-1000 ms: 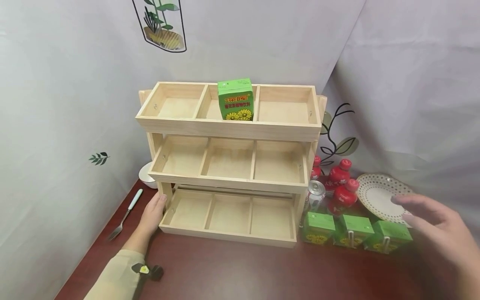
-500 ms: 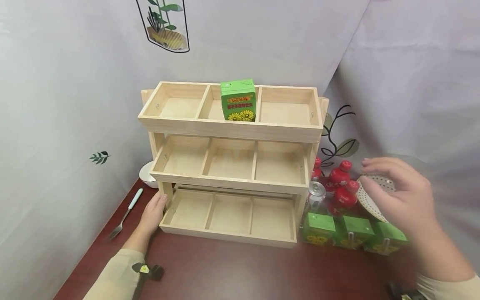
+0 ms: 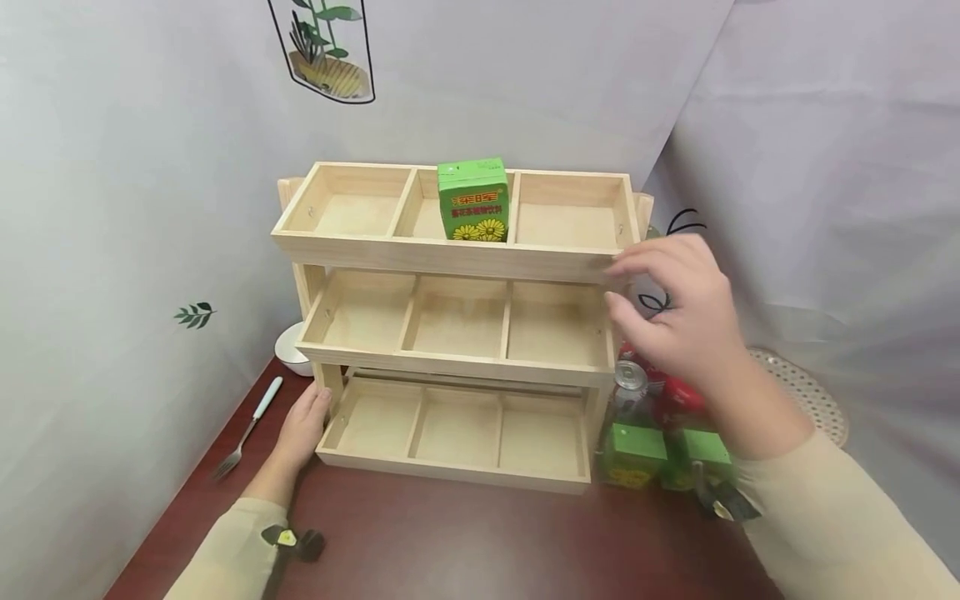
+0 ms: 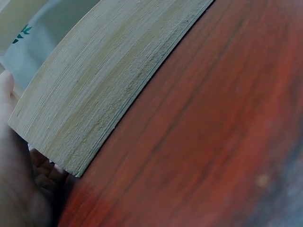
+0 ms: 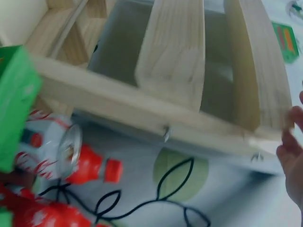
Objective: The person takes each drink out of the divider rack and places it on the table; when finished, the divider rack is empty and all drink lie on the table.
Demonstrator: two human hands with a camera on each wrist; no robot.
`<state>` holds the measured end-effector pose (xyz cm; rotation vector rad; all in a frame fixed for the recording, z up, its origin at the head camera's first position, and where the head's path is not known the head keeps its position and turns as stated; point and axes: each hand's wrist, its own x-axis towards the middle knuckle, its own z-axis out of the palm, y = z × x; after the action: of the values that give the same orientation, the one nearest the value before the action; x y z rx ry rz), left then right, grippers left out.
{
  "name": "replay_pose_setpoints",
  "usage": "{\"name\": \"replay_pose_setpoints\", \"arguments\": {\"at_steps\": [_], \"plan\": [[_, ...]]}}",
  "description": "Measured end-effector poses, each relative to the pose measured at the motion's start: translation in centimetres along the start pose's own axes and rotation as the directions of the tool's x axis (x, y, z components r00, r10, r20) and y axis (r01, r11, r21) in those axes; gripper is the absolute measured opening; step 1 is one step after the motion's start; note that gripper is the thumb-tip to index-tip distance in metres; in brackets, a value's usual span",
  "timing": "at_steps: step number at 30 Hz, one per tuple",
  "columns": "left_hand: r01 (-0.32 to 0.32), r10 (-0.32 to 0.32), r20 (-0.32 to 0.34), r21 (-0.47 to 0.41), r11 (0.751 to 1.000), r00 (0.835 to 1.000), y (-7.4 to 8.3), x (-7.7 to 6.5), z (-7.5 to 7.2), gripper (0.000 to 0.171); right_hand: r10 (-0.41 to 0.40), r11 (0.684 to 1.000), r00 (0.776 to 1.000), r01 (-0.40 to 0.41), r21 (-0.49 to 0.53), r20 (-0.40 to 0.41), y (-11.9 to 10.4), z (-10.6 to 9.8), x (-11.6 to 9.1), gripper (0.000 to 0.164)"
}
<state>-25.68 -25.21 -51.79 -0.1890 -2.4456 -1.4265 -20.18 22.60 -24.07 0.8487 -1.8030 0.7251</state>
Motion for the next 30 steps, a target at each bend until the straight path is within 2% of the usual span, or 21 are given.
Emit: {"name": "replay_pose_setpoints", "arguments": {"at_steps": [3, 6, 9, 13, 16, 18, 22, 24, 27, 29, 30], "plan": [[0.004, -0.004, 0.003, -0.003, 1.000, 1.000, 0.1, 0.0, 0.0, 0.041, -0.133, 0.990, 0.987, 0.128, -0.059, -0.089, -0.4, 1.4, 1.4, 0.031], [-0.002, 0.002, 0.000, -0.001, 1.000, 1.000, 0.2, 0.0, 0.0, 0.039, -0.192, 0.979, 0.974, 0.181, -0.091, -0.121, -1.1, 2.1, 2.4, 0.030], [-0.006, 0.006, 0.000, 0.004, 1.000, 1.000, 0.0, 0.0, 0.0, 0.039, -0.210, 0.976, 0.976, 0.206, -0.063, -0.065, -1.5, 2.6, 3.6, 0.033], [0.009, -0.009, 0.002, -0.003, 1.000, 1.000, 0.0, 0.0, -0.2, 0.040, -0.218, 0.972, 0.972, 0.224, -0.067, 0.082, -1.0, 3.3, 5.4, 0.035], [0.022, -0.022, 0.009, -0.009, 1.000, 1.000, 0.1, -0.2, -0.3, 0.039, -0.118, 0.988, 0.967, 0.138, -0.074, 0.226, -0.3, 3.9, 6.3, 0.038], [0.028, -0.028, 0.008, -0.003, 1.000, 1.000, 0.0, -0.2, -0.3, 0.039, -0.031, 0.995, 0.953, 0.059, -0.082, 0.302, 0.1, 4.4, 6.8, 0.044], [0.031, -0.031, -0.011, 0.001, 1.000, 0.999, -0.1, -0.1, -0.2, 0.036, 0.104, 0.994, 0.922, -0.079, -0.081, 0.372, 0.5, 5.8, 7.9, 0.052], [0.028, -0.028, -0.019, 0.008, 1.000, 0.999, -0.1, -0.1, -0.2, 0.036, 0.182, 0.983, 0.901, -0.175, -0.055, 0.394, 0.4, 6.5, 8.3, 0.056], [0.023, -0.023, -0.030, 0.012, 1.000, 0.999, 0.0, -0.2, -0.1, 0.035, 0.283, 0.948, 0.853, -0.318, 0.008, 0.439, 0.2, 7.4, 8.4, 0.066], [0.017, -0.016, -0.042, 0.020, 1.000, 0.999, 0.0, -0.2, -0.2, 0.034, 0.331, 0.923, 0.821, -0.384, 0.022, 0.465, 0.1, 7.9, 8.4, 0.073], [0.013, -0.012, -0.045, 0.023, 1.000, 0.999, 0.0, -0.2, -0.2, 0.034, 0.339, 0.917, 0.814, -0.398, 0.027, 0.472, 0.1, 8.1, 8.4, 0.075]]}}
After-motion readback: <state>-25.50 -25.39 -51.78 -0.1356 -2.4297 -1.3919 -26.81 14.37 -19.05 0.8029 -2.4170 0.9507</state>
